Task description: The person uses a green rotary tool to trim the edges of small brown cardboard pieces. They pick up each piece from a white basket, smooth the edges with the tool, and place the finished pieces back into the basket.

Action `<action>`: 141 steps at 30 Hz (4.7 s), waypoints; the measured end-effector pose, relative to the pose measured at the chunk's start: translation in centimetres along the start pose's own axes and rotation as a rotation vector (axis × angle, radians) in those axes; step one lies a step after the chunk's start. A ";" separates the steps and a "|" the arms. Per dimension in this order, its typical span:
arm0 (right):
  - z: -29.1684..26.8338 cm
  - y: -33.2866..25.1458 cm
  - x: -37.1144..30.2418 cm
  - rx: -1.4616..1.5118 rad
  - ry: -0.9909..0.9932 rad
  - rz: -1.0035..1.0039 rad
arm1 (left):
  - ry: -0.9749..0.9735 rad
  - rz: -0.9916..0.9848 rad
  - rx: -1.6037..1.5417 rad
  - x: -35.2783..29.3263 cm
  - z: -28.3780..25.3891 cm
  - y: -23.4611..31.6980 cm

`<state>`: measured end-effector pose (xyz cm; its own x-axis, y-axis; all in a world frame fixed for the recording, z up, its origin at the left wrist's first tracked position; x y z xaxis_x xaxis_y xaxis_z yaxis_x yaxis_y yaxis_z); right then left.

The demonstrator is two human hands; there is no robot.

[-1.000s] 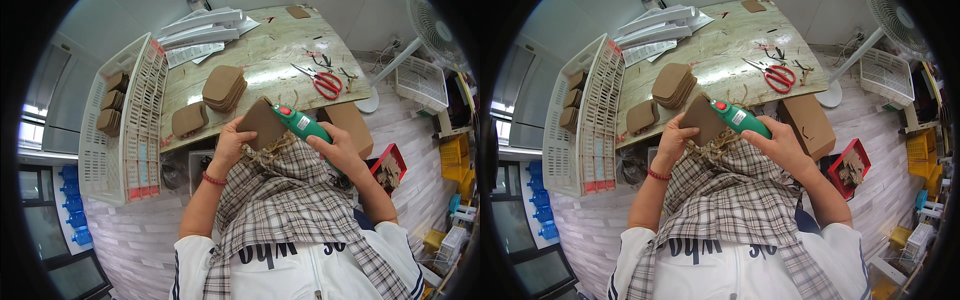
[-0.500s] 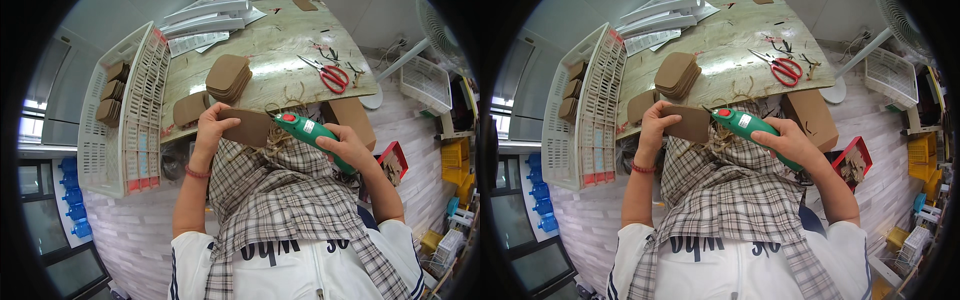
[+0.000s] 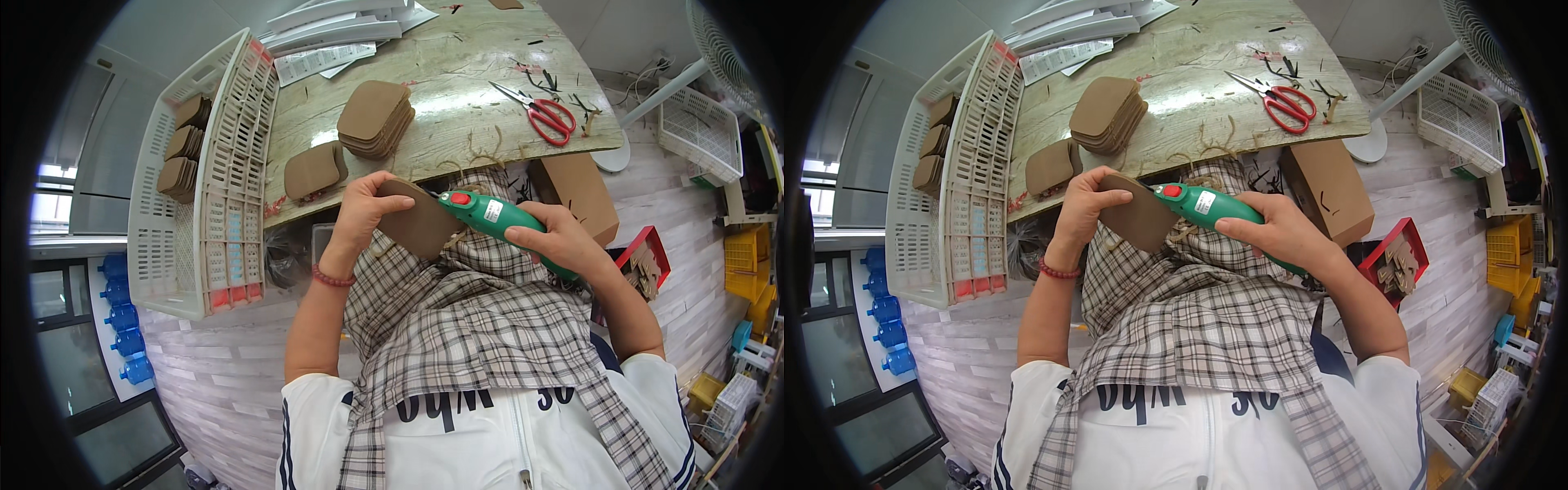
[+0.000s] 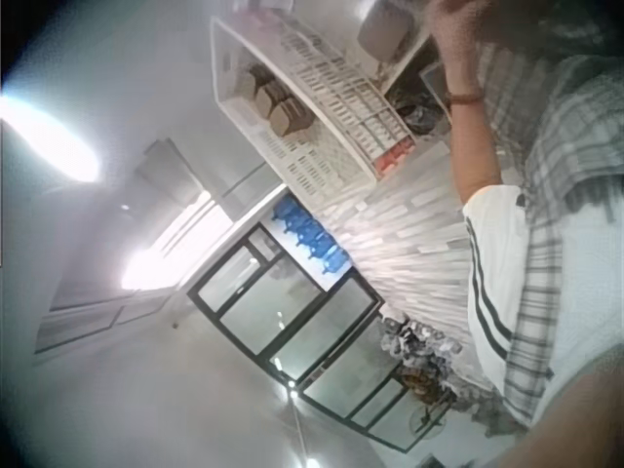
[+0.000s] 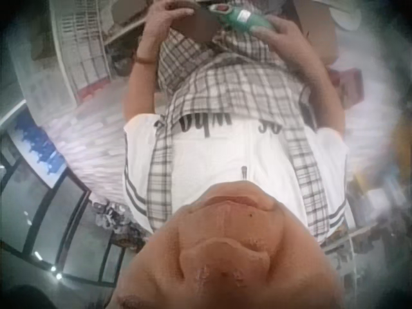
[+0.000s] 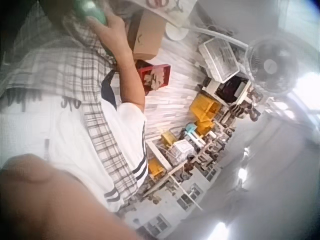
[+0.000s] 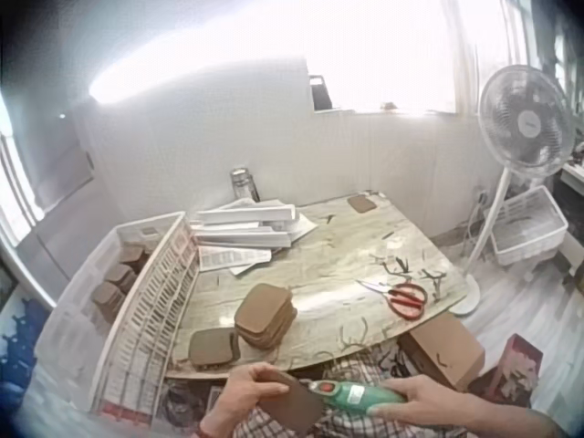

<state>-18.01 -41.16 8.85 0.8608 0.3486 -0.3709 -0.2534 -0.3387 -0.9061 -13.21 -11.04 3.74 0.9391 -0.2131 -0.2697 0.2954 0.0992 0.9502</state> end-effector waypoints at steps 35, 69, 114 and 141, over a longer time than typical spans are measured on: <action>1.3 2.9 1.9 0.044 0.201 -0.044 | 0.667 0.361 1.354 11.3 -6.3 1.1; 1.9 -1.9 0.8 0.186 0.407 -0.230 | 0.274 0.367 -1.330 6.7 8.3 2.7; -0.1 -1.0 -1.2 0.007 0.241 -0.134 | 0.007 -0.035 -0.338 -0.3 2.3 -1.3; -0.4 -0.9 -0.9 0.008 -0.064 0.016 | -0.230 -0.129 0.316 -2.2 -2.8 2.6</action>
<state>-18.38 -41.56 10.13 0.8268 0.3984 -0.3971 -0.2702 -0.3378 -0.9016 -14.06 -7.56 6.33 0.8236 -0.4193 -0.3819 0.3060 -0.2383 0.9217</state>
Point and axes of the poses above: each hand's wrist, its own x-axis towards the middle knuckle, its own z-axis out of the palm, y = z × x, the point moved 1 cm from there along x, towards the middle knuckle, and after that the axes turned 4 degrees about y, right-handed, at the moved point
